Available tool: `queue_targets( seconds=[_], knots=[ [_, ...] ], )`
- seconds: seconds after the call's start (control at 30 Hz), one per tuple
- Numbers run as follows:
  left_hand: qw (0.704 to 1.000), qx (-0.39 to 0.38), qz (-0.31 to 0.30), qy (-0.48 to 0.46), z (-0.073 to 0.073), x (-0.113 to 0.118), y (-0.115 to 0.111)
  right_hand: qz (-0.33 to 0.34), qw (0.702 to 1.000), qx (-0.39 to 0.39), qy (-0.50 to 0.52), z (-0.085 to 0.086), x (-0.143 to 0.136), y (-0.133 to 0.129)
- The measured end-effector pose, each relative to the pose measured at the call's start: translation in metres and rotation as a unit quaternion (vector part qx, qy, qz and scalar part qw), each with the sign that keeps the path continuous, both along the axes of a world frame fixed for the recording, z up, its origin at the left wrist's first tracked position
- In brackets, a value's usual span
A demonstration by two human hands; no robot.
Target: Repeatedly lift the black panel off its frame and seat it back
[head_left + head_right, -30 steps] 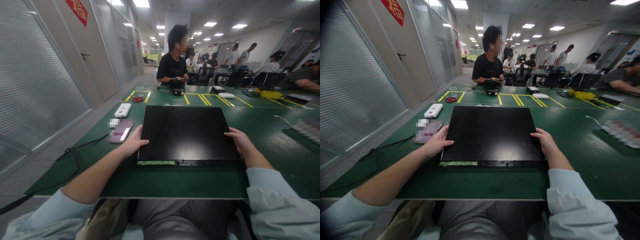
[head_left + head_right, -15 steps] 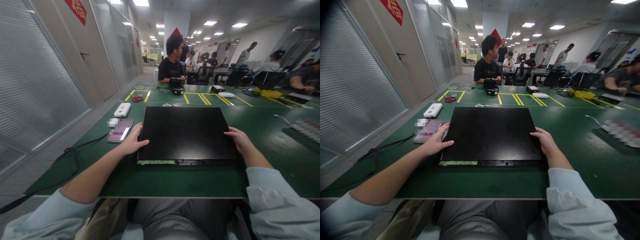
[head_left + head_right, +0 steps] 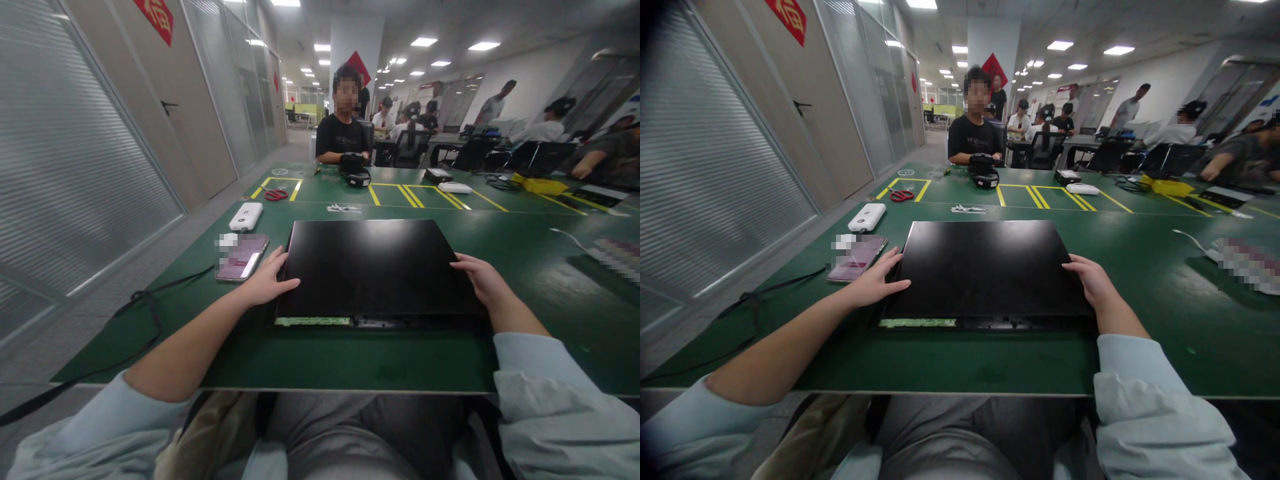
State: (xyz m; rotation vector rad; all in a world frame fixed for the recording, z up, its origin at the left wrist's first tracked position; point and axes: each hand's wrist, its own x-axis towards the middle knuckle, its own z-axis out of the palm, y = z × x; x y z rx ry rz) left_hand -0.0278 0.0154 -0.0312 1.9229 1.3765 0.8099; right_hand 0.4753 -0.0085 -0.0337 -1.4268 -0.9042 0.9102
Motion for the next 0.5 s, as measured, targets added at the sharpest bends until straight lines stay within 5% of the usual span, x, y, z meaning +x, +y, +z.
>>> queue_targets(
  seconds=[0.5],
  knots=[
    [1.000,-0.010,0.028,-0.004,0.0072,0.0073,-0.0035,0.017,0.999,-0.036,0.017,0.0040,0.0043,0.0024]
  ],
)
